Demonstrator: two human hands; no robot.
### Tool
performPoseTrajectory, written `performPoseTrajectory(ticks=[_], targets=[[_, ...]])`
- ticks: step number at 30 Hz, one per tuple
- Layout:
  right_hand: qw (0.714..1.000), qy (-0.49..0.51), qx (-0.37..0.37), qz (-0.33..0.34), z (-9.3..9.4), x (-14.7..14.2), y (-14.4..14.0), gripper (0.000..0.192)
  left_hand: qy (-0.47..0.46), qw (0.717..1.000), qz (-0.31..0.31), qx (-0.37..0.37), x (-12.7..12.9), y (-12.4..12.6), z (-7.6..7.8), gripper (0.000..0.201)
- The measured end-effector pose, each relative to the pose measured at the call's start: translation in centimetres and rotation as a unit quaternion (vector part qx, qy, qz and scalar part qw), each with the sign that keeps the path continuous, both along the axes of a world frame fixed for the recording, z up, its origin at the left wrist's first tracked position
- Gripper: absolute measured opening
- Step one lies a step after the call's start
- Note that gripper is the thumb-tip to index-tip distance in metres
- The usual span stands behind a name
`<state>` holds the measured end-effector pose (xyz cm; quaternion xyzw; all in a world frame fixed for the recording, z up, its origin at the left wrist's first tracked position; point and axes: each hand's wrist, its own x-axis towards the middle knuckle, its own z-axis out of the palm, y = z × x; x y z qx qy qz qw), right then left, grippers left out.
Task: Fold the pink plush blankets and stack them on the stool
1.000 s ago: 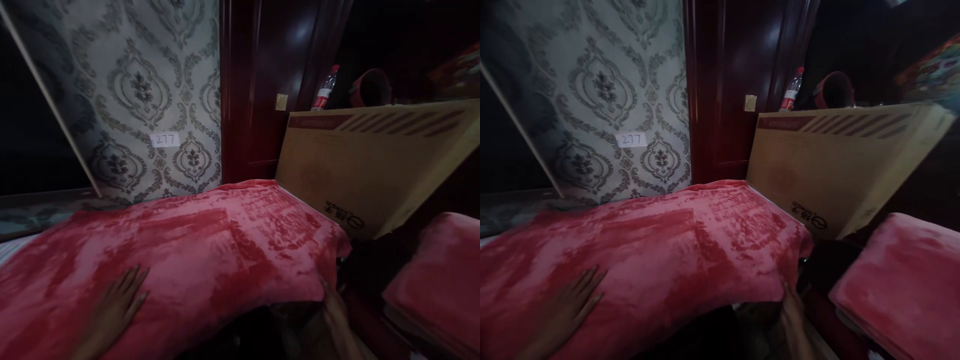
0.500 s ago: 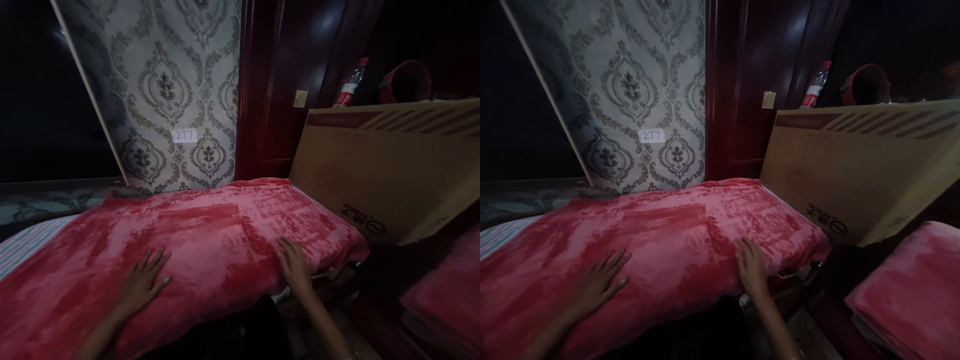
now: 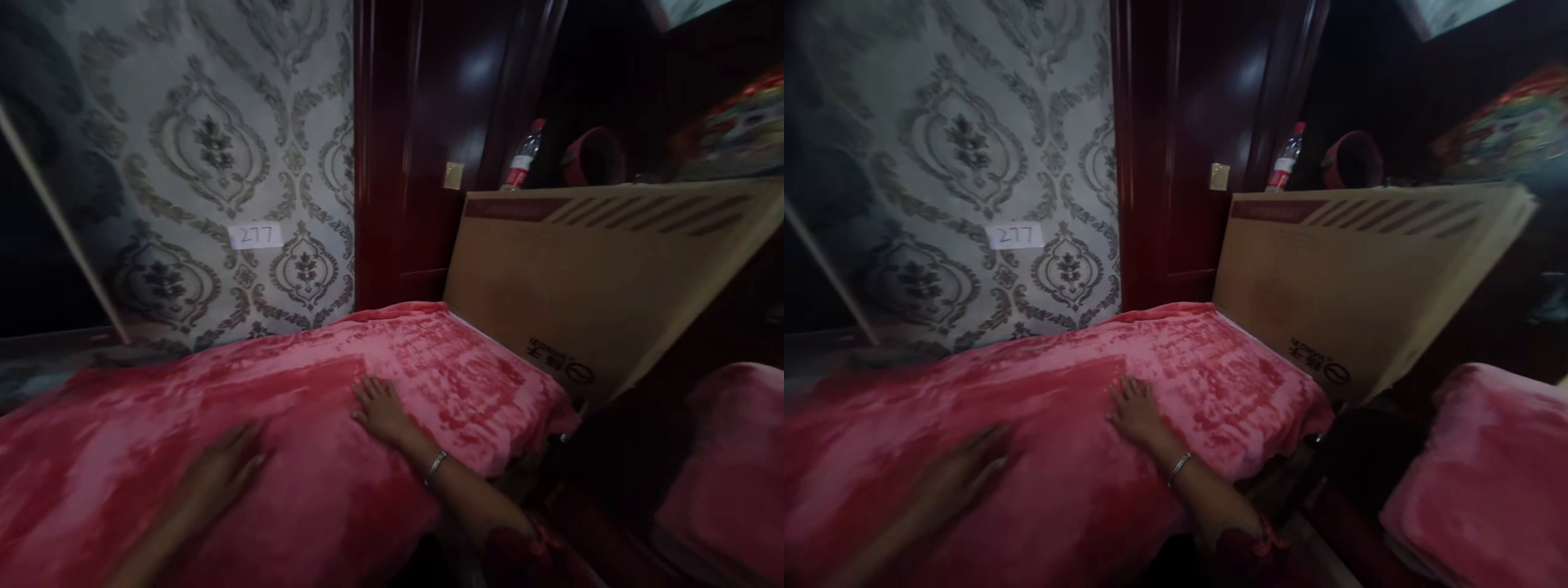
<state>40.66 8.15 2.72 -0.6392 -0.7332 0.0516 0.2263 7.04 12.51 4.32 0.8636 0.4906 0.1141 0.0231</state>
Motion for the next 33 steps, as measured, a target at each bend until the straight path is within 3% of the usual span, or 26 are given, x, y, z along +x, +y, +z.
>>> performPoseTrajectory(ticks=[2,5,8,10,15,20,24,30,33], targets=[[1.000,-0.002,-0.001,0.004,-0.4,0.6,0.7,0.059,0.017,0.999,-0.031,-0.017,3.9,2.7,1.2,0.061],[0.999,-0.023,-0.042,-0.017,-0.1,3.2,1.9,0.056,0.043,0.998,-0.016,-0.036,9.8,5.4,1.9,0.063],[0.988,-0.056,-0.106,-0.102,0.7,8.6,3.2,0.057,0.073,0.997,0.023,-0.026,14.0,6.6,0.9,0.062],[0.977,-0.063,-0.124,-0.164,1.1,13.5,3.6,0.058,0.095,0.995,0.042,0.000,15.3,6.8,-0.3,0.060],[0.921,-0.074,-0.150,-0.352,0.5,25.3,1.9,0.057,0.120,0.991,0.038,0.037,15.3,7.4,-2.4,0.062],[0.875,-0.089,-0.133,-0.456,0.2,30.6,0.8,0.052,0.126,0.990,0.038,0.041,14.9,8.3,-3.2,0.067],[0.893,-0.104,-0.096,-0.427,0.7,31.0,3.9,0.054,0.119,0.991,0.039,0.049,14.8,8.7,-3.8,0.071],[0.944,-0.111,-0.110,-0.289,-0.2,30.0,9.5,0.056,0.106,0.992,0.035,0.051,14.1,9.3,-4.7,0.077],[0.935,-0.104,-0.121,-0.317,-0.9,31.2,9.7,0.055,0.102,0.993,0.034,0.049,13.8,9.5,-5.1,0.077]])
